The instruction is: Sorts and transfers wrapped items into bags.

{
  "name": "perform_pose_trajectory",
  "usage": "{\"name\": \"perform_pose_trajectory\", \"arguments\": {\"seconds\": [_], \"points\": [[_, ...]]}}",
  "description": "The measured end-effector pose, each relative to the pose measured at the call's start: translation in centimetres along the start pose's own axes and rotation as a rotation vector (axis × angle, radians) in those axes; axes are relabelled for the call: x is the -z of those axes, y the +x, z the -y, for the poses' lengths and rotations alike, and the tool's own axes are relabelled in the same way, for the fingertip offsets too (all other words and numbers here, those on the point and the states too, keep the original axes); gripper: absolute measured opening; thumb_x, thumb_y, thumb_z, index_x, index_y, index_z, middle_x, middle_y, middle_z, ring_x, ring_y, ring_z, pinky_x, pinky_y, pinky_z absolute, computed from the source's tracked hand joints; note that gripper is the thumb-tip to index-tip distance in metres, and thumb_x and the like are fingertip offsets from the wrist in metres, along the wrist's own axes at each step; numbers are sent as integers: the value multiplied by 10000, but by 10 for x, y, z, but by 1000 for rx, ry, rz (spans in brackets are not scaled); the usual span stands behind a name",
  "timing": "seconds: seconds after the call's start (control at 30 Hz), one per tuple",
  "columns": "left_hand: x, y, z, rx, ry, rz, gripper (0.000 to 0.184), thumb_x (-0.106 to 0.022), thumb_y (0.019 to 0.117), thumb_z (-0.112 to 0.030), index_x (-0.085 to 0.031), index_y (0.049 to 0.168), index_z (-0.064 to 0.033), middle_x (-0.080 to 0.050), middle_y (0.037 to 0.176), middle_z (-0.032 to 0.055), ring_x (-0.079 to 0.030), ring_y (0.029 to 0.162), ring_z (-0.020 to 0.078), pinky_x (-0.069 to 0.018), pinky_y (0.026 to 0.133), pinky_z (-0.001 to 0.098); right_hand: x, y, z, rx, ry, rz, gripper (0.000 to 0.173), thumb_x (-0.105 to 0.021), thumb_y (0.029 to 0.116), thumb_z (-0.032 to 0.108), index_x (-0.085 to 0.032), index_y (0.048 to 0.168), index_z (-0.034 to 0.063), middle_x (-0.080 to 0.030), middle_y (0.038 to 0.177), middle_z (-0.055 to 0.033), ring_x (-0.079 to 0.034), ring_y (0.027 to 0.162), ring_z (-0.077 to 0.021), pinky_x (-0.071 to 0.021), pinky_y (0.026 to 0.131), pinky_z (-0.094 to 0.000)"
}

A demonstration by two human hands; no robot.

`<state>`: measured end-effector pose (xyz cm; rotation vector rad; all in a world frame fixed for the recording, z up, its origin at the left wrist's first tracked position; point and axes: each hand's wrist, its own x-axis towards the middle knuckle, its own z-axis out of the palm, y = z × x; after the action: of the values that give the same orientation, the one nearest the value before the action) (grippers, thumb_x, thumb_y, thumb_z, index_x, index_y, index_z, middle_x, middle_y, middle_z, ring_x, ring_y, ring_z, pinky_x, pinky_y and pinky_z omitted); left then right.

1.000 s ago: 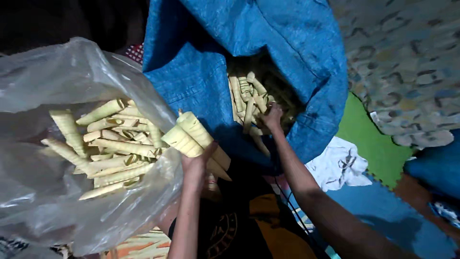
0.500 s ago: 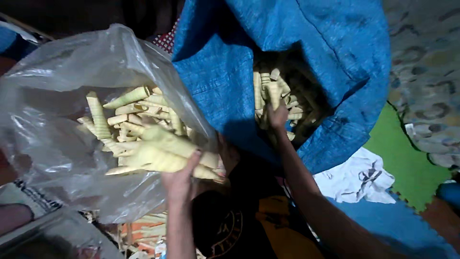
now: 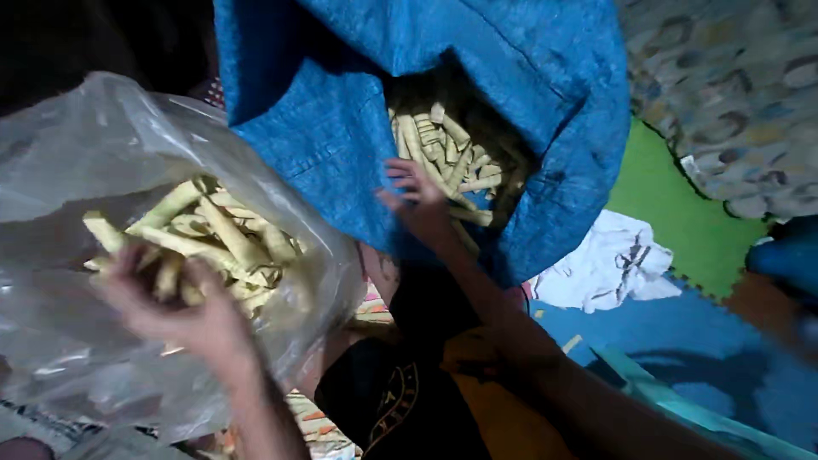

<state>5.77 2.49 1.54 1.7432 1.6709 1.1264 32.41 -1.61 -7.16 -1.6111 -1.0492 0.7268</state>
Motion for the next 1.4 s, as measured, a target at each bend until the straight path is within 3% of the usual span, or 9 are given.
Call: {"name": "perform_pose_trajectory", "arguments": {"seconds": [0.1,0.27,0.37,0.6,0.8,1.0,1.17,1.27,1.4], "points": [[-107,-45,-47,-144,-141,437,390,-597,1002,-140,-545,1323,75,-637,1273,187,-650,1111,169,-551,931,334,69,-5,-93,-471,-521,161,562,-711,961,324,-580,1344,-64,-557,1385,-308,-535,1304,-451,-441,1086,-598],[-263,-58,-64,10,19,921,534,-717,958,-223,-560,1341,114,-548,1378,323,-562,1280,434,-475,1071,513,100,-10,-172,-802,-951,591,843,-828,825,452,-517,1430,-45,-405,1516,-338,-310,1440,-549,-336,1092,-728],[-317,-38,-44,338,217,846,773,-697,956,-224,-302,1497,160,-378,1522,368,-428,1423,442,-389,1164,491,97,10,-182,-903,-979,703,821,-806,836,488,-540,1425,-19,-422,1535,-285,-320,1460,-499,-330,1103,-718],[-357,-19,4,500,-10,818,491,-434,1094,-83,-315,1507,153,-423,1506,361,-429,1425,427,-337,1187,467,90,17,-177,-952,-650,878,644,-719,959,324,-510,1406,-90,-558,1381,-316,-542,1293,-438,-404,1100,-591],[-369,-12,-20,565,-16,635,824,-728,962,-329,-309,1533,91,-502,1463,295,-509,1366,364,-420,1138,474,111,1,-137,-980,-407,758,783,-839,805,104,-442,1465,-43,-578,1344,-271,-585,1216,-359,-472,1045,-529],[-397,5,-10,636,-189,531,788,-754,934,-239,-337,1502,114,-520,1425,319,-535,1324,379,-440,1117,472,156,-11,-95,-697,2,677,890,-890,582,100,-522,1387,-2,-691,1192,-65,-677,1056,-107,-586,932,-306],[-363,-9,-32,809,-380,649,929,-815,866,-362,-310,1578,-45,-515,1466,239,-540,1322,339,-479,1084,519,172,-18,-79,-294,766,389,605,-898,689,241,-692,1258,250,-745,1121,74,-701,1017,-69,-602,889,-295],[-252,-23,-67,638,-490,859,690,-837,853,-229,-498,1421,-33,-680,1154,169,-693,977,223,-606,826,417,171,19,-60,4,1187,317,706,-892,715,357,-629,1351,200,-724,1116,19,-700,998,-143,-591,904,-355],[-75,-5,-27,515,-74,242,798,-904,717,-376,-521,1348,-71,-692,1078,0,-687,902,47,-610,782,303,119,28,11,-96,912,39,728,-883,701,404,-599,1360,284,-715,1109,93,-691,974,-66,-609,834,-291]]}}
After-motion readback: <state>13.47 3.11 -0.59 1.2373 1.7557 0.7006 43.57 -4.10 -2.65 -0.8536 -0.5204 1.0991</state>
